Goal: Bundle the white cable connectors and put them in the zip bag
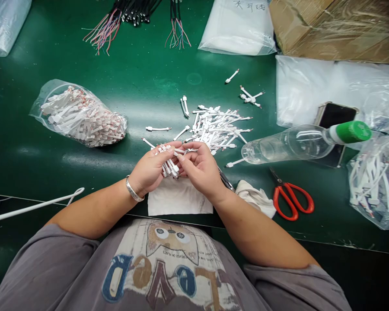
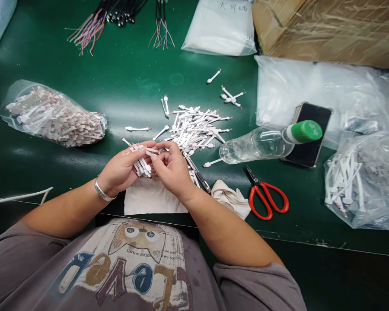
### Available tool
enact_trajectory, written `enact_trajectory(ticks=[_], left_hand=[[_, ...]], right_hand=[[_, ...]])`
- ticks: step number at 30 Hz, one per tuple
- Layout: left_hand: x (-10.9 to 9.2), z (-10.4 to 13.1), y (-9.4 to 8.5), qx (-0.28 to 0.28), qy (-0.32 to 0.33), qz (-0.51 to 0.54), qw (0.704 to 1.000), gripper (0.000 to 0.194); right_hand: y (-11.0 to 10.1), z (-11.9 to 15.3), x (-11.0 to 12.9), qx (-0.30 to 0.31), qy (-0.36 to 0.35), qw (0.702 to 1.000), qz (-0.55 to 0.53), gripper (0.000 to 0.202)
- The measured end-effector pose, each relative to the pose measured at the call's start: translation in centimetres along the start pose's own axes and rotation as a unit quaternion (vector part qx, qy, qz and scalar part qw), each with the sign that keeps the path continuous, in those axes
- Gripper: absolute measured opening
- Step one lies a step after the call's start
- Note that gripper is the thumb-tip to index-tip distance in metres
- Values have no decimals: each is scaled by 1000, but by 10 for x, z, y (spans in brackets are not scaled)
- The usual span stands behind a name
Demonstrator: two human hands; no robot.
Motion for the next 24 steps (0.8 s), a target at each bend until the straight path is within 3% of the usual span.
enact_trajectory(ticks=[9,24], left_hand=[[1,-2,-1,-3,-12,16,1000,22],[2,1,2,-2,4,-5,1000,26]], right_hand=[[1,0,1,1,7,1000,-21,23],[-1,0,-7,3,-15,997,71,27]])
Point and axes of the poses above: each hand's wrist, its own z-axis away from the middle knuckle, its own y-axis out of the palm, x = y × z, the point moved 7 cm from there along -z, towards the middle knuckle, and after that the axes turned 4 degrees about x, right-handed, at the moved point
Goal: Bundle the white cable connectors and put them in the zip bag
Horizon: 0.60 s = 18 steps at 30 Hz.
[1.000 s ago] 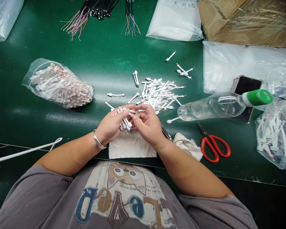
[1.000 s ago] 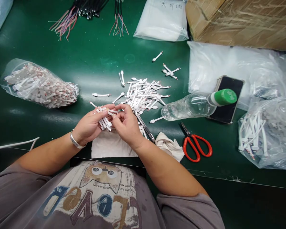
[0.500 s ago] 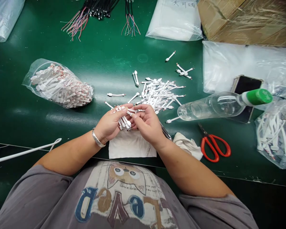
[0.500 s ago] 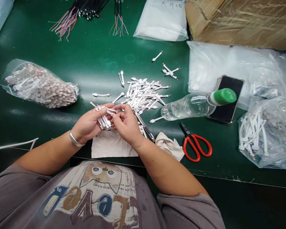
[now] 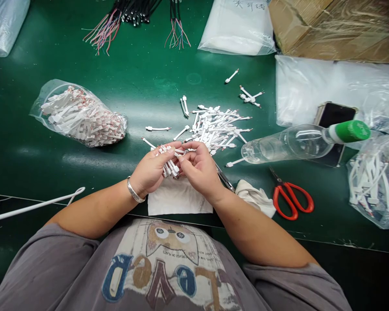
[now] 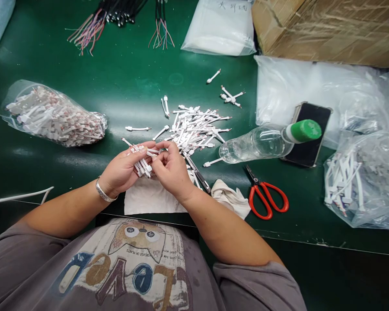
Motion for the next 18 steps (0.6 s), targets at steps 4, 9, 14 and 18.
enact_trajectory(ticks=[4,9,14,18], left_hand=[[0,0,0,1,1,2,1000,26],[0,0,1,3,-4,0,1000,27],[0,-1,-1,6,-5,3,1000,27],[0,-3,-4,3,-7,13,1000,24]], right_hand=[[-1,1,1,-10,-1,1000,7,25],[-1,1,1,-8,5,1000,0,23],[0,0,2,-4,4,1000,-13,25],[2,-1,4,-1,9,999,-50,24]])
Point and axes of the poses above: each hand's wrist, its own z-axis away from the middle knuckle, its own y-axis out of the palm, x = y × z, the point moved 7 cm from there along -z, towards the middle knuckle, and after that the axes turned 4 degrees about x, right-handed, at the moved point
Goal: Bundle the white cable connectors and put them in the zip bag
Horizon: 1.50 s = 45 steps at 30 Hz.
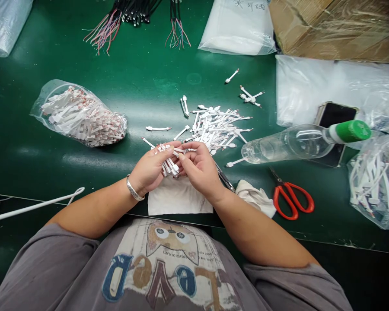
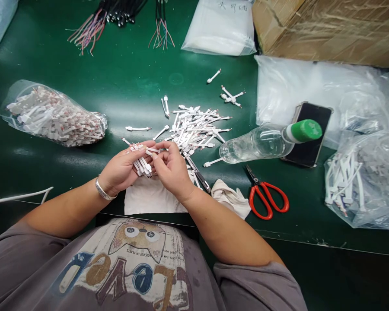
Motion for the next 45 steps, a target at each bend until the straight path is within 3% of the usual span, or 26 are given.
enact_trajectory(ticks=[4,9,13,17,20,24,30,39,42,45], left_hand=[[-2,-2,-2,1,-5,23,1000,20],[-9,-2,0,2,-1,26,1000,18],[-12,-4,1,18,-6,27,999,19],[-15,-4,3,41,-4,36,999,21],[-17,-3,4,45,2,41,998,21],[-19,-3,5,43,1,48,998,21],[-18,-3,5,39,-2,48,998,21],[-17,-4,5,56,-7,62,996,23],[-17,-3,4,51,-9,57,997,24],[-19,-3,4,44,-1,49,998,24]], right_hand=[[-2,1,5,-12,0,999,-34,24],[-23,3,18,-89,-45,994,-47,16],[-35,1,19,-114,-29,992,-55,38],[-35,-2,13,-74,16,997,-2,47],[-26,-4,5,-3,75,997,32,47],[-8,-1,0,93,128,987,-20,40],[-13,-3,-2,34,86,993,-73,36],[-16,-3,-1,11,74,995,-61,42],[-8,0,-3,53,111,992,-39,50],[6,5,-1,122,108,987,10,39]])
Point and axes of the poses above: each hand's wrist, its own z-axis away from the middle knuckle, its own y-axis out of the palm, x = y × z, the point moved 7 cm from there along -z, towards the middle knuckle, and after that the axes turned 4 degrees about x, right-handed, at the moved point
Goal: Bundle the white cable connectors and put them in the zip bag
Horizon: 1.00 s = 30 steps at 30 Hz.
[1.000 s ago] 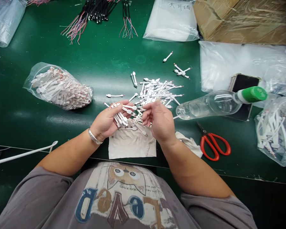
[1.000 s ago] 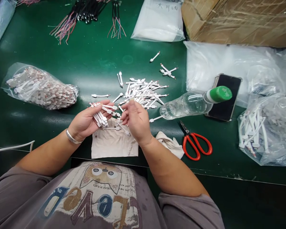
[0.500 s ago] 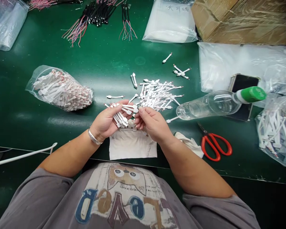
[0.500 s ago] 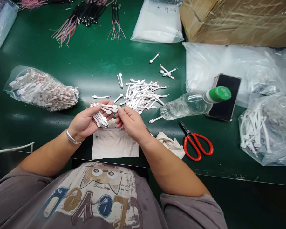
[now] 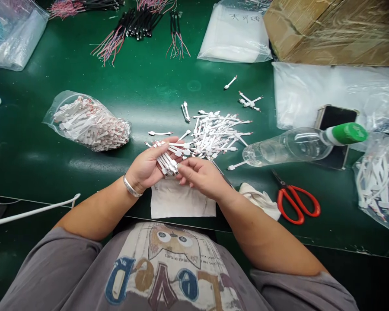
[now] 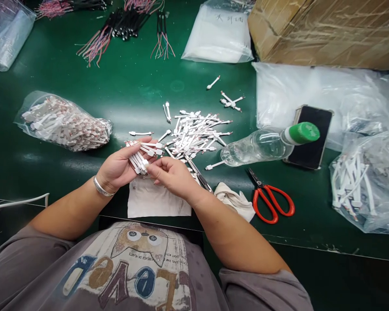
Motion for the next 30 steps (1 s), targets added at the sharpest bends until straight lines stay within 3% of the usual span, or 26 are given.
enact_trajectory(ticks=[4,14,23,30], left_hand=[[-2,0,0,3,8,-8,1000,24],[-2,0,0,-1,2,-20,1000,24],[-2,0,1,17,-3,-8,1000,24],[-4,0,0,3,12,-6,1000,24]], right_hand=[[6,3,7,4,-36,999,30,26],[-3,3,12,-40,-88,991,93,20],[-9,3,12,-84,-67,992,62,25],[6,3,4,8,-28,997,73,30]])
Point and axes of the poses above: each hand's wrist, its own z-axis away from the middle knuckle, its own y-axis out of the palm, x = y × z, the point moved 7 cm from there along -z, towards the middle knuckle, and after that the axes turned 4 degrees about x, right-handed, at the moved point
